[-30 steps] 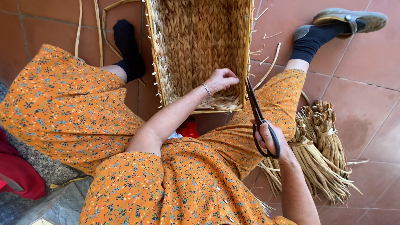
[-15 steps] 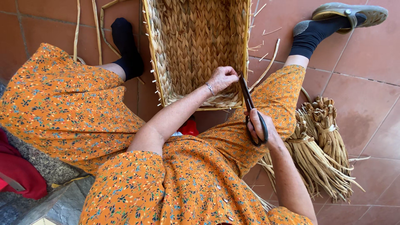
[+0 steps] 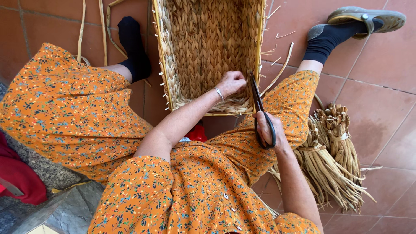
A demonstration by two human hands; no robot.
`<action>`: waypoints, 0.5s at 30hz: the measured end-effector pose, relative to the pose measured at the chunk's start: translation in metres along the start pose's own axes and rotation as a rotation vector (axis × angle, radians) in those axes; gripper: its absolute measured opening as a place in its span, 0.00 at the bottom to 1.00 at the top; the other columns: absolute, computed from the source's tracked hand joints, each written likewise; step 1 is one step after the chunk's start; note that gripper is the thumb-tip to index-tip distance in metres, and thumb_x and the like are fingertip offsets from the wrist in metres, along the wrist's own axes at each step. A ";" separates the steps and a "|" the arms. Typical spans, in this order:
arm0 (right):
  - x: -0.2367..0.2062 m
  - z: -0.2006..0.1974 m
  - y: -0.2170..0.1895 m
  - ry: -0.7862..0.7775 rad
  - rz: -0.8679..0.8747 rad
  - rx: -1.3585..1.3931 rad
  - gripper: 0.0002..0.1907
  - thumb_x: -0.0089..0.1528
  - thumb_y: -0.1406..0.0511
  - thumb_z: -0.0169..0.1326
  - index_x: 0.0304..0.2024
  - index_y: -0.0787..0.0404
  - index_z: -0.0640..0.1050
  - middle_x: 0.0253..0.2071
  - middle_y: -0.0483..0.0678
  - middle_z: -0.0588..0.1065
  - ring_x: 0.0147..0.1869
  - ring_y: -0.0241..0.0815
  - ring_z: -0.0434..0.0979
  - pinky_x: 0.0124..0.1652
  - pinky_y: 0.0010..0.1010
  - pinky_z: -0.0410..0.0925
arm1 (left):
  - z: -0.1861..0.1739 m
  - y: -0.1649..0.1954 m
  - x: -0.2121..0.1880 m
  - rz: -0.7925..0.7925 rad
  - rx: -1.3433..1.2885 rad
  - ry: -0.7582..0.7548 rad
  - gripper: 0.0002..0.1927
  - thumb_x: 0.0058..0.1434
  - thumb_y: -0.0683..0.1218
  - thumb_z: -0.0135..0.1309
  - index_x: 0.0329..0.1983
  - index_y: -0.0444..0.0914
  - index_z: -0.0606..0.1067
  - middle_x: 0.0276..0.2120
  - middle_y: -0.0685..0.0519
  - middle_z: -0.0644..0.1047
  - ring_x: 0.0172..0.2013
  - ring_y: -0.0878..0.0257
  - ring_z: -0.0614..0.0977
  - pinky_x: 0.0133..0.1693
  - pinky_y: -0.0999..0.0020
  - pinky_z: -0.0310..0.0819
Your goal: The person sits on the floor holding a woven water-hyacinth basket and uses scissors to trim the protruding straw ends along the basket rim and sides. They rotate the basket to reach different edges, cut off loose strands, and press the trimmed weave with their hands.
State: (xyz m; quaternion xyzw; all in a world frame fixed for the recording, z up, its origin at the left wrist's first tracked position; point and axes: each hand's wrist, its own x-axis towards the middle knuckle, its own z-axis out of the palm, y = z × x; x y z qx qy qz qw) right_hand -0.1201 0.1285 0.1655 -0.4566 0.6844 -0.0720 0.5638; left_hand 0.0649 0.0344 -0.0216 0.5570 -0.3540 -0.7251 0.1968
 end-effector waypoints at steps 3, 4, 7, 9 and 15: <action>-0.006 -0.001 -0.001 -0.056 0.099 0.168 0.31 0.68 0.46 0.44 0.55 0.66 0.76 0.20 0.42 0.68 0.17 0.32 0.64 0.18 0.28 0.61 | -0.019 0.002 0.001 -0.162 -0.086 0.042 0.12 0.65 0.48 0.50 0.34 0.36 0.78 0.25 0.53 0.80 0.24 0.68 0.81 0.28 0.71 0.77; -0.008 -0.001 -0.002 -0.080 0.108 0.212 0.32 0.67 0.46 0.43 0.56 0.65 0.75 0.21 0.41 0.68 0.17 0.32 0.64 0.18 0.27 0.61 | -0.026 0.005 0.005 -0.220 -0.146 0.057 0.15 0.68 0.50 0.47 0.34 0.35 0.78 0.25 0.53 0.80 0.24 0.67 0.80 0.27 0.70 0.76; -0.009 0.004 -0.006 -0.121 0.133 0.310 0.34 0.68 0.44 0.39 0.59 0.64 0.72 0.22 0.41 0.70 0.18 0.31 0.64 0.19 0.26 0.60 | -0.041 0.015 0.018 -0.115 -0.270 0.173 0.08 0.65 0.47 0.48 0.39 0.39 0.76 0.23 0.53 0.79 0.22 0.67 0.78 0.23 0.69 0.71; 0.001 0.012 -0.010 -0.108 0.143 0.331 0.36 0.68 0.43 0.37 0.60 0.65 0.73 0.23 0.41 0.71 0.19 0.30 0.65 0.20 0.24 0.59 | -0.044 0.024 0.030 -0.036 -0.334 0.220 0.08 0.62 0.46 0.52 0.41 0.40 0.77 0.25 0.55 0.79 0.23 0.68 0.79 0.24 0.71 0.74; 0.057 0.035 -0.026 0.024 0.168 0.299 0.38 0.67 0.40 0.39 0.54 0.67 0.75 0.21 0.43 0.71 0.18 0.32 0.64 0.19 0.26 0.58 | -0.033 0.060 0.064 0.277 -0.122 0.405 0.12 0.59 0.49 0.62 0.40 0.38 0.81 0.29 0.53 0.83 0.28 0.65 0.82 0.31 0.70 0.77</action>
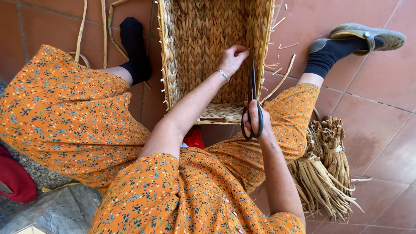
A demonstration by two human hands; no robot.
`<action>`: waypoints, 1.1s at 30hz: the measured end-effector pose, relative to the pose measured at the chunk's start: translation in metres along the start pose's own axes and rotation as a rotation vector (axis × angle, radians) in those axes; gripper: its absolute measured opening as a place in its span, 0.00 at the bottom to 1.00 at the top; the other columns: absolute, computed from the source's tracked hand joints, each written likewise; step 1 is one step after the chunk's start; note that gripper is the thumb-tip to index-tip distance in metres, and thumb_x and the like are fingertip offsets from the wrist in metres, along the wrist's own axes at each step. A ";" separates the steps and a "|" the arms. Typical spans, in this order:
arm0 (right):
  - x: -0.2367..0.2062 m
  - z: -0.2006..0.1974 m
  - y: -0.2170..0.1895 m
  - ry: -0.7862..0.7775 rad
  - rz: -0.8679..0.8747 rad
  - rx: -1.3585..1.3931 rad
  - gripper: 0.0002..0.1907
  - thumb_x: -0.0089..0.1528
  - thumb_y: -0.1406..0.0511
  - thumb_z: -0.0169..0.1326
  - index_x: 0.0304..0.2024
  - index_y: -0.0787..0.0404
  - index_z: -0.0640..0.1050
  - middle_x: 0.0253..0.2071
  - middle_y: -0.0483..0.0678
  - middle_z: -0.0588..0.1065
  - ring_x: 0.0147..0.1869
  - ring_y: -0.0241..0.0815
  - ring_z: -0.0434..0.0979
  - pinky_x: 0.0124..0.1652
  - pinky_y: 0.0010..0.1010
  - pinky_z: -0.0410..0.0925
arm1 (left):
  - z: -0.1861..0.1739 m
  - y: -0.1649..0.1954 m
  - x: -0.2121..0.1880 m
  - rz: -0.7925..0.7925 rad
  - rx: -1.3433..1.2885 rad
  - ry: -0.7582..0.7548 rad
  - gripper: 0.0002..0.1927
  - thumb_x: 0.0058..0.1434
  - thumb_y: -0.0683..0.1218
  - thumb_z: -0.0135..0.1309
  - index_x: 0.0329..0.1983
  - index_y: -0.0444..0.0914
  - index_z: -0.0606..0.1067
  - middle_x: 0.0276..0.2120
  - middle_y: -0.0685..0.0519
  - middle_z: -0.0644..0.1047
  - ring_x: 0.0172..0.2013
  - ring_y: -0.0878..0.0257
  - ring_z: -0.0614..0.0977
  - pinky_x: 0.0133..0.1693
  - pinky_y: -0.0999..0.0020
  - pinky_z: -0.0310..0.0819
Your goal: The person sits on the floor holding a woven water-hyacinth basket and uses scissors to trim the protruding straw ends along the basket rim and sides. They rotate the basket to reach different edges, cut off loose strands, and press the trimmed weave with their hands.
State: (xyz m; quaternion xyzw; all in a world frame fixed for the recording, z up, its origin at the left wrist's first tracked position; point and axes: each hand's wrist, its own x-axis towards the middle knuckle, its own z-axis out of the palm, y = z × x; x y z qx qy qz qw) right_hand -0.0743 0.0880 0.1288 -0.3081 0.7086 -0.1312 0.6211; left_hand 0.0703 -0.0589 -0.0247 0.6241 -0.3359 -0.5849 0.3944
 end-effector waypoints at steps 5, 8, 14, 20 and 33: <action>0.027 0.012 -0.009 0.042 0.043 0.029 0.37 0.67 0.39 0.40 0.50 0.65 0.77 0.20 0.43 0.71 0.17 0.33 0.65 0.19 0.26 0.59 | 0.006 0.009 0.011 0.050 0.205 0.043 0.11 0.57 0.50 0.61 0.35 0.39 0.84 0.32 0.51 0.85 0.33 0.62 0.86 0.39 0.66 0.79; 0.036 0.015 -0.011 0.070 0.053 0.032 0.37 0.66 0.38 0.41 0.47 0.65 0.77 0.19 0.44 0.71 0.17 0.34 0.65 0.18 0.27 0.59 | 0.006 0.012 0.016 -0.006 0.214 0.029 0.10 0.55 0.49 0.60 0.35 0.39 0.84 0.31 0.50 0.86 0.34 0.60 0.86 0.39 0.65 0.79; 0.051 0.023 -0.024 0.127 0.089 0.000 0.38 0.63 0.36 0.44 0.47 0.63 0.77 0.19 0.43 0.70 0.17 0.35 0.66 0.18 0.28 0.61 | 0.009 0.012 0.020 -0.003 0.229 0.020 0.11 0.54 0.49 0.59 0.34 0.38 0.83 0.31 0.48 0.85 0.34 0.58 0.86 0.41 0.63 0.79; 0.065 0.018 -0.026 0.162 0.015 -0.011 0.35 0.63 0.38 0.47 0.46 0.62 0.79 0.19 0.42 0.68 0.18 0.33 0.65 0.19 0.27 0.60 | 0.011 0.008 0.023 0.024 0.266 0.024 0.11 0.53 0.50 0.58 0.33 0.38 0.83 0.30 0.46 0.84 0.35 0.55 0.86 0.42 0.61 0.79; 0.069 0.023 -0.007 0.298 -0.278 -0.372 0.34 0.68 0.41 0.47 0.28 0.64 0.75 0.19 0.46 0.68 0.27 0.38 0.68 0.30 0.34 0.66 | 0.013 0.007 0.025 0.046 0.248 0.023 0.11 0.52 0.49 0.57 0.31 0.37 0.81 0.30 0.45 0.84 0.34 0.53 0.86 0.41 0.60 0.79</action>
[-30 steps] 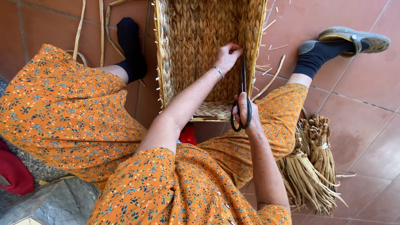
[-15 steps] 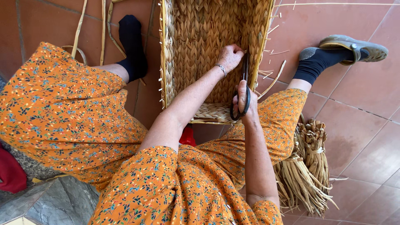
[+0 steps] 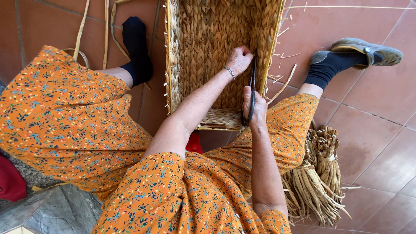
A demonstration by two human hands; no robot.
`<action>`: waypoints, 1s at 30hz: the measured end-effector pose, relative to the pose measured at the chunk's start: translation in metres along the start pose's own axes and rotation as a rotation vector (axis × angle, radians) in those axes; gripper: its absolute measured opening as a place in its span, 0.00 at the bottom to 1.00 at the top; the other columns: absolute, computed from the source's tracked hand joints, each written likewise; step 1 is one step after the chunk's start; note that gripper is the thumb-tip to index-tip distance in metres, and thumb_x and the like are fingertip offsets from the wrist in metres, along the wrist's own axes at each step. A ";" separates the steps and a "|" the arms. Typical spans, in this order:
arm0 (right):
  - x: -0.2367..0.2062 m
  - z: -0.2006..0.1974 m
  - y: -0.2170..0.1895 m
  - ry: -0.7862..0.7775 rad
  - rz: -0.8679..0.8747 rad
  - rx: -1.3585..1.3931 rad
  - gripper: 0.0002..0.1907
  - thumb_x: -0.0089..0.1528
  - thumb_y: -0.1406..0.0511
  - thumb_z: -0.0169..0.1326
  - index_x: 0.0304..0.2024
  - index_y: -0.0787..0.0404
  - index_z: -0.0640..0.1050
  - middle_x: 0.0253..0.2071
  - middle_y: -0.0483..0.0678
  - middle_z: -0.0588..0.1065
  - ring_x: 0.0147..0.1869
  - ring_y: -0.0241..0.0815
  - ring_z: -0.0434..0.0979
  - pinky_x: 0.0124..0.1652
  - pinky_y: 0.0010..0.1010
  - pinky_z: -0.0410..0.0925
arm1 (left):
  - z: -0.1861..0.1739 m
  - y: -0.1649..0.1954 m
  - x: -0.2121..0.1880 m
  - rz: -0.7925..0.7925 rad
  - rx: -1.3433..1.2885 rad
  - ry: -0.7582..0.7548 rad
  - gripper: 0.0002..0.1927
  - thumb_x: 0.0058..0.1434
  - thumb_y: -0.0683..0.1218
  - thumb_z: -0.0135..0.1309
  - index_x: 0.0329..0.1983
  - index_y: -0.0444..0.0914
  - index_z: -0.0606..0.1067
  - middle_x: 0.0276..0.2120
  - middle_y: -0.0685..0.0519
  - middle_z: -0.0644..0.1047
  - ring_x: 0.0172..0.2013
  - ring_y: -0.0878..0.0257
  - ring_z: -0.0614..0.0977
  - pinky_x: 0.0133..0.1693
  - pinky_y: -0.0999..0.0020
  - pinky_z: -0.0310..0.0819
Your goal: The person sits on the floor holding a woven water-hyacinth basket and uses scissors to trim the protruding straw ends along the basket rim and sides. They rotate the basket to reach different edges, cut off loose strands, and press the trimmed weave with their hands.
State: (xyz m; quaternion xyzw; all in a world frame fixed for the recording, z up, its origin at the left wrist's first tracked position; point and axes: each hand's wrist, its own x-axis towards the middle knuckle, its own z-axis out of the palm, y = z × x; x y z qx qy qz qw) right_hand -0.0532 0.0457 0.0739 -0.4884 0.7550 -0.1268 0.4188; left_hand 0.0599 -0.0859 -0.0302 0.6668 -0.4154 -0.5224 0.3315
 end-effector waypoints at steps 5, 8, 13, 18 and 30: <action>0.009 -0.004 -0.009 -0.053 0.075 0.011 0.33 0.67 0.40 0.46 0.29 0.62 0.76 0.20 0.45 0.70 0.28 0.36 0.69 0.31 0.34 0.66 | -0.002 -0.001 -0.002 -0.018 0.045 0.006 0.11 0.52 0.49 0.58 0.31 0.37 0.81 0.29 0.45 0.84 0.34 0.52 0.85 0.41 0.59 0.78; 0.011 -0.005 -0.006 -0.009 0.012 -0.025 0.34 0.68 0.40 0.47 0.27 0.64 0.75 0.21 0.45 0.70 0.29 0.36 0.68 0.32 0.34 0.66 | 0.000 0.000 -0.002 -0.016 0.013 0.004 0.11 0.53 0.49 0.57 0.32 0.37 0.80 0.29 0.45 0.84 0.34 0.53 0.86 0.40 0.59 0.79; 0.009 -0.004 -0.004 -0.004 -0.014 0.001 0.35 0.68 0.40 0.47 0.27 0.64 0.75 0.21 0.46 0.69 0.28 0.36 0.66 0.31 0.34 0.66 | -0.001 0.004 -0.001 -0.045 0.037 0.004 0.11 0.52 0.50 0.58 0.32 0.37 0.81 0.29 0.45 0.83 0.34 0.53 0.85 0.41 0.60 0.78; 0.014 -0.005 -0.008 -0.078 0.101 -0.009 0.36 0.67 0.38 0.40 0.29 0.63 0.75 0.19 0.47 0.70 0.25 0.39 0.71 0.30 0.36 0.68 | -0.005 0.005 -0.003 -0.049 -0.018 -0.045 0.12 0.52 0.50 0.57 0.32 0.36 0.80 0.29 0.46 0.84 0.34 0.55 0.86 0.41 0.61 0.79; -0.023 -0.009 -0.001 -0.280 0.221 0.100 0.36 0.69 0.39 0.37 0.37 0.63 0.77 0.20 0.44 0.71 0.22 0.38 0.70 0.23 0.34 0.66 | -0.041 -0.026 -0.005 -0.222 0.071 0.051 0.08 0.52 0.47 0.60 0.33 0.40 0.82 0.31 0.52 0.83 0.35 0.61 0.84 0.41 0.65 0.79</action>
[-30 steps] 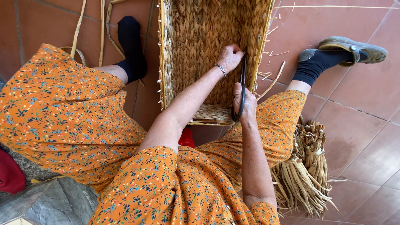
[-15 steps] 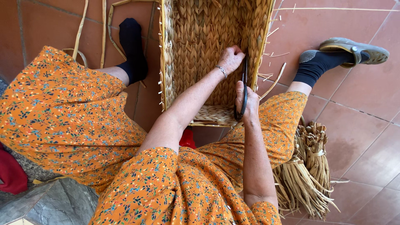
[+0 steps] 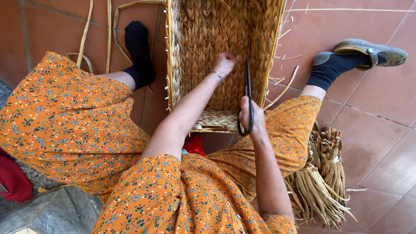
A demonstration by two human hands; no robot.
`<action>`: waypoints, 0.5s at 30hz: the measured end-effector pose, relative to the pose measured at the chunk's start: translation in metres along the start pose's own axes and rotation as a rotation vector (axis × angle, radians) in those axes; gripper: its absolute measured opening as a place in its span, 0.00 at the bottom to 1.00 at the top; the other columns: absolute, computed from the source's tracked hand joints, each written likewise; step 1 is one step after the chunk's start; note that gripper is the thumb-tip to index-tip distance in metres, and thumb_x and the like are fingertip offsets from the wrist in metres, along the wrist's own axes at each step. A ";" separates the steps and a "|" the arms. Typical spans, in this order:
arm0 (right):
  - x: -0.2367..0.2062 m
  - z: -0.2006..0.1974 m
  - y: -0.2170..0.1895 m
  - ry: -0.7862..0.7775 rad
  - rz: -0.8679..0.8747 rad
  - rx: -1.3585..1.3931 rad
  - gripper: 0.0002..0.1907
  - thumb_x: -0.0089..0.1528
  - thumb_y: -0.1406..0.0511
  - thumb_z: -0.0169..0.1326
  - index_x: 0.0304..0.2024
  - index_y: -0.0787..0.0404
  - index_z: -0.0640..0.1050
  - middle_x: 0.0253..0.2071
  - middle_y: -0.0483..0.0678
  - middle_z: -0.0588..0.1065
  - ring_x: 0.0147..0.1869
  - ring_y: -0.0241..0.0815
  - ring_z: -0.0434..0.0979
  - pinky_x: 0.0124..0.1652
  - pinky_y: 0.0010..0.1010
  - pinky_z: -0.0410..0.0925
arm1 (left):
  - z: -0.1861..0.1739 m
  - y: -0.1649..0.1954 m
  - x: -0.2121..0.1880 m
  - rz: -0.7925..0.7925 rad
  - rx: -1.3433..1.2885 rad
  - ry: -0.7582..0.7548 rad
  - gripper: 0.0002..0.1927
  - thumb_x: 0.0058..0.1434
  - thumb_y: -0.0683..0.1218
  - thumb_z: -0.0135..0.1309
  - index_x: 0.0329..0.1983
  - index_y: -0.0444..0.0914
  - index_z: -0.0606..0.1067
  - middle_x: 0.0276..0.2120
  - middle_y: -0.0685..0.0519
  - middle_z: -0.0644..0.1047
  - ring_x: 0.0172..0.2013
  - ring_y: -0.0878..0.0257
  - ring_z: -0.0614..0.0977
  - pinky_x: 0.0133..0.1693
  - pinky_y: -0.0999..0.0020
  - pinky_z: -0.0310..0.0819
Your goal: The person sits on the floor holding a woven water-hyacinth basket and uses scissors to trim the protruding straw ends along the basket rim and sides. They rotate the basket to reach different edges, cut off loose strands, and press the trimmed weave with their hands.
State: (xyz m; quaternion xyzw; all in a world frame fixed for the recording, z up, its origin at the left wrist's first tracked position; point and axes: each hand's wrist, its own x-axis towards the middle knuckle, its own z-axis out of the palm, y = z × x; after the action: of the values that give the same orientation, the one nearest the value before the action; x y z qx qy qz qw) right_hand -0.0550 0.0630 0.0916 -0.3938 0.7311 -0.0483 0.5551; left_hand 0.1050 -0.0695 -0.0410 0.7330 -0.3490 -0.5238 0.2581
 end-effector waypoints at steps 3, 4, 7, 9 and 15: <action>-0.026 0.013 0.013 -0.040 -0.024 0.181 0.36 0.70 0.40 0.42 0.42 0.69 0.75 0.20 0.41 0.69 0.21 0.34 0.68 0.21 0.29 0.63 | -0.011 -0.007 -0.003 -0.012 -0.074 -0.078 0.07 0.52 0.43 0.57 0.33 0.41 0.82 0.34 0.57 0.84 0.37 0.64 0.85 0.42 0.66 0.82; -0.028 0.016 0.014 -0.030 0.024 0.283 0.34 0.68 0.41 0.43 0.45 0.66 0.75 0.19 0.41 0.68 0.19 0.34 0.66 0.20 0.29 0.61 | -0.011 -0.006 -0.004 -0.020 -0.112 -0.121 0.08 0.54 0.42 0.55 0.34 0.41 0.83 0.36 0.59 0.84 0.38 0.65 0.85 0.42 0.66 0.83; -0.033 0.019 0.019 -0.001 0.156 0.489 0.34 0.65 0.41 0.44 0.54 0.62 0.75 0.18 0.42 0.67 0.16 0.34 0.62 0.17 0.28 0.57 | 0.000 0.004 -0.009 -0.196 -0.280 -0.288 0.10 0.62 0.50 0.56 0.41 0.43 0.84 0.33 0.55 0.84 0.35 0.62 0.82 0.40 0.64 0.78; -0.031 0.017 0.018 0.023 0.199 0.495 0.35 0.66 0.41 0.44 0.56 0.63 0.74 0.18 0.42 0.66 0.16 0.34 0.61 0.17 0.28 0.57 | 0.011 0.013 -0.011 0.004 -0.251 -0.258 0.10 0.60 0.50 0.61 0.41 0.42 0.83 0.36 0.55 0.83 0.38 0.64 0.82 0.43 0.66 0.76; -0.024 0.013 0.010 0.054 0.199 0.392 0.36 0.67 0.40 0.43 0.55 0.64 0.76 0.18 0.42 0.68 0.17 0.33 0.64 0.18 0.27 0.59 | 0.031 0.019 -0.006 0.130 -0.177 -0.158 0.10 0.55 0.49 0.62 0.35 0.39 0.83 0.32 0.53 0.85 0.35 0.63 0.84 0.42 0.67 0.78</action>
State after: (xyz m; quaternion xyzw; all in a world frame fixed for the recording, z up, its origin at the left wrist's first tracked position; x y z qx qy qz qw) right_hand -0.0472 0.0897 0.1006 -0.2027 0.7575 -0.1449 0.6034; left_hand 0.0694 -0.0765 -0.0335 0.6397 -0.3674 -0.5908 0.3266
